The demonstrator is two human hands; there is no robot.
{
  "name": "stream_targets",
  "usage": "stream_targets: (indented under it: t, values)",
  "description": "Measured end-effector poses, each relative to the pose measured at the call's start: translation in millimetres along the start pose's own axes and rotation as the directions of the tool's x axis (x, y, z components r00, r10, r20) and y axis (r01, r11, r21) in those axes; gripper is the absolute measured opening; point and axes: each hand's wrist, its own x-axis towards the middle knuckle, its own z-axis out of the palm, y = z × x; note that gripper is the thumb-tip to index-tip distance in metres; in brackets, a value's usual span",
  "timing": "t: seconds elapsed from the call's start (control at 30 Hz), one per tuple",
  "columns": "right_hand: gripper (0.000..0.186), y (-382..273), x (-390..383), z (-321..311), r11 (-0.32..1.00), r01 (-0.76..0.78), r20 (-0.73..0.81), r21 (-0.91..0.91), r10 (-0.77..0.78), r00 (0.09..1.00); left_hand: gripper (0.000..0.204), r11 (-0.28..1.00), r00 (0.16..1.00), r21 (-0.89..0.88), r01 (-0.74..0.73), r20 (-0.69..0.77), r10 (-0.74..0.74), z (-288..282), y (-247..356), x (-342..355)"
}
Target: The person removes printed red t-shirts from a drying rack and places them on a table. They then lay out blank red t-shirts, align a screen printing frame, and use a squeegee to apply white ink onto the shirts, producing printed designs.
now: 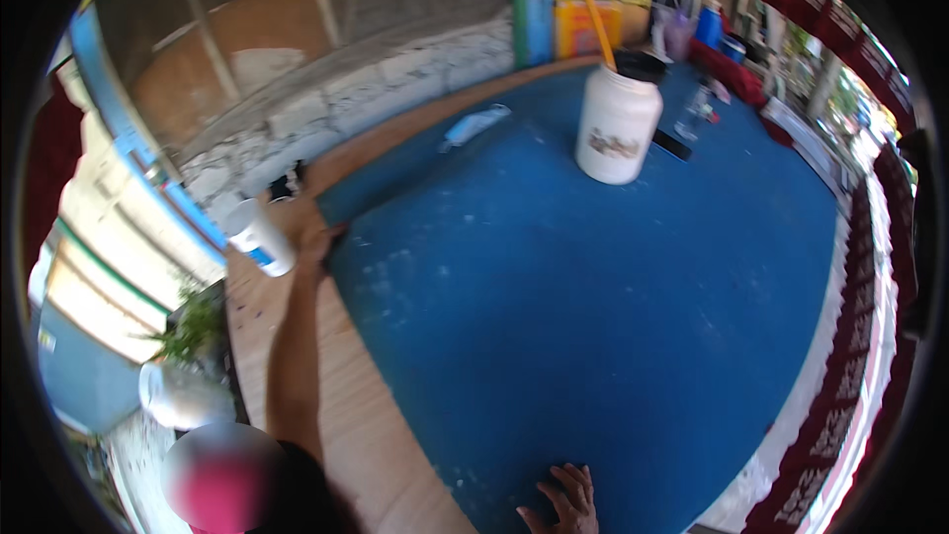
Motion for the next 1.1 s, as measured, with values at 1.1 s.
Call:
stream_targets:
  t: [1.1]
  values:
    - [0.018, -2.7, 8.2, 2.8, 0.999, -0.032, -0.025, -0.004, 0.032, 0.999, 0.043, 0.966, 0.985, -0.193, -0.17, -0.059, 0.162, -31.0, 16.1, 44.7]
